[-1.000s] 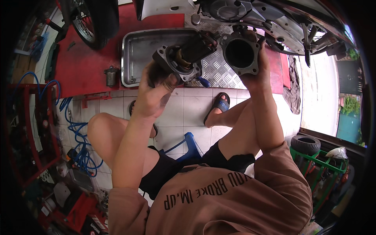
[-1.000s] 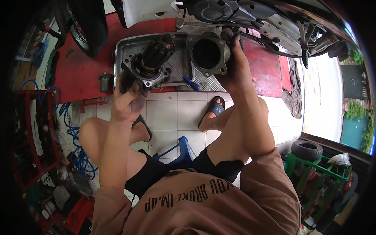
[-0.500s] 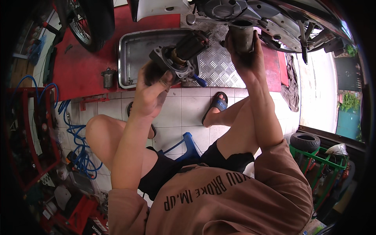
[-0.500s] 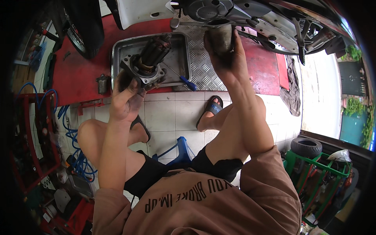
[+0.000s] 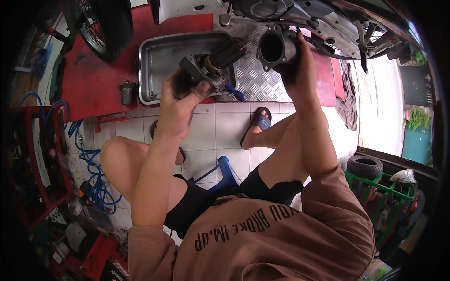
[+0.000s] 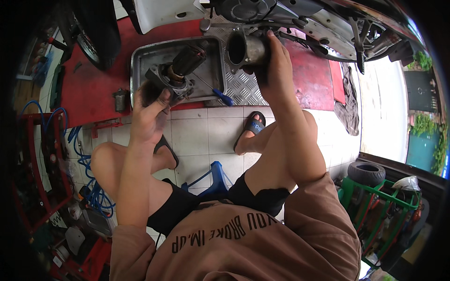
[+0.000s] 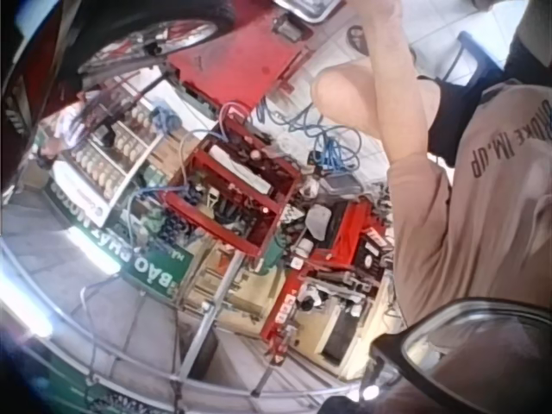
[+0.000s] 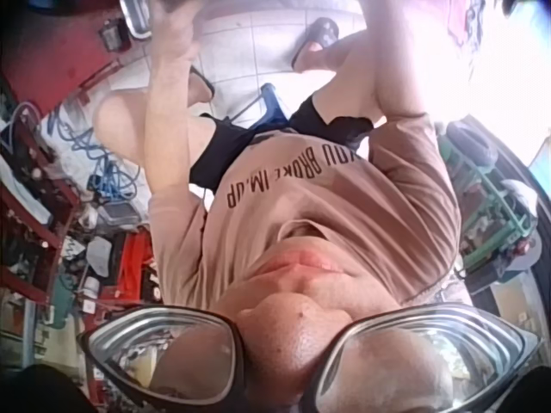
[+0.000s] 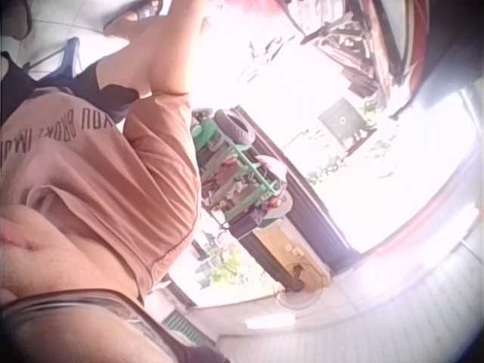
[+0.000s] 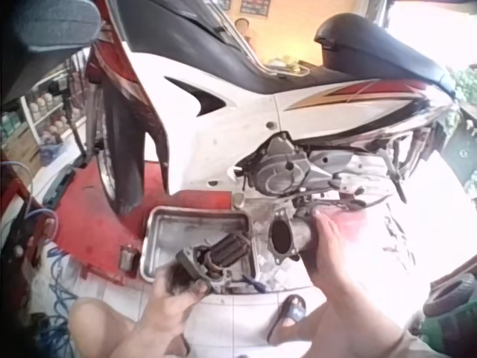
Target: The person uses a screwdriver to loosen screws on a motorcycle starter motor, removes a housing cover, and pulls the internal armature out of the motor body.
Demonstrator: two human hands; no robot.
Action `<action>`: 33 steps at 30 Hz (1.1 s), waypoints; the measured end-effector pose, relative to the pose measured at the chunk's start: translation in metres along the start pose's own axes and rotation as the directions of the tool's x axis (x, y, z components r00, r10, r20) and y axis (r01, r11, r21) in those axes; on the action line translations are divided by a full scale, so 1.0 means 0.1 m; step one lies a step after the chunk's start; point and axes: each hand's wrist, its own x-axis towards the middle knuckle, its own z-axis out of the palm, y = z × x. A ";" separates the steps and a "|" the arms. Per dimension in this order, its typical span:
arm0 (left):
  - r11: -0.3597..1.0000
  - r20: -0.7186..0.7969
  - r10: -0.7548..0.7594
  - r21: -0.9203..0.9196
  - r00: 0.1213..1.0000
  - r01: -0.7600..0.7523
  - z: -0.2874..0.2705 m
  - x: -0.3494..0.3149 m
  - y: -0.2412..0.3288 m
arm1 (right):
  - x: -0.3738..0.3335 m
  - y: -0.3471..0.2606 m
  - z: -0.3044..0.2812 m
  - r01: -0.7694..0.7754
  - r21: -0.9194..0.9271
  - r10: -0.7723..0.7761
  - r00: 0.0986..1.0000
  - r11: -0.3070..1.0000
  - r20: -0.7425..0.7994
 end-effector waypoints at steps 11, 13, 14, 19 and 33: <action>0.971 -0.052 0.052 0.235 0.997 -0.039 0.06 0.00 -0.05 | 0.01 0.10 0.08 0.464 -0.382 -0.423 0.886 0.799 0.191; 0.965 -0.052 0.043 0.260 0.998 -0.028 0.06 0.00 -0.05 | 0.02 0.12 0.09 0.463 -0.387 -0.423 0.886 0.797 0.189; 0.963 -0.057 0.042 0.267 0.998 -0.025 0.06 0.00 -0.05 | 0.02 0.12 0.09 0.463 -0.390 -0.423 0.886 0.796 0.188; 0.962 -0.073 0.048 0.272 0.996 -0.026 0.09 0.00 -0.02 | 0.01 0.11 0.10 0.470 -0.409 -0.427 0.882 0.782 0.197; 0.881 -0.015 0.139 0.458 0.990 -0.117 0.14 0.02 -0.10 | -0.16 0.12 0.27 0.560 -0.569 -0.448 0.827 0.602 0.340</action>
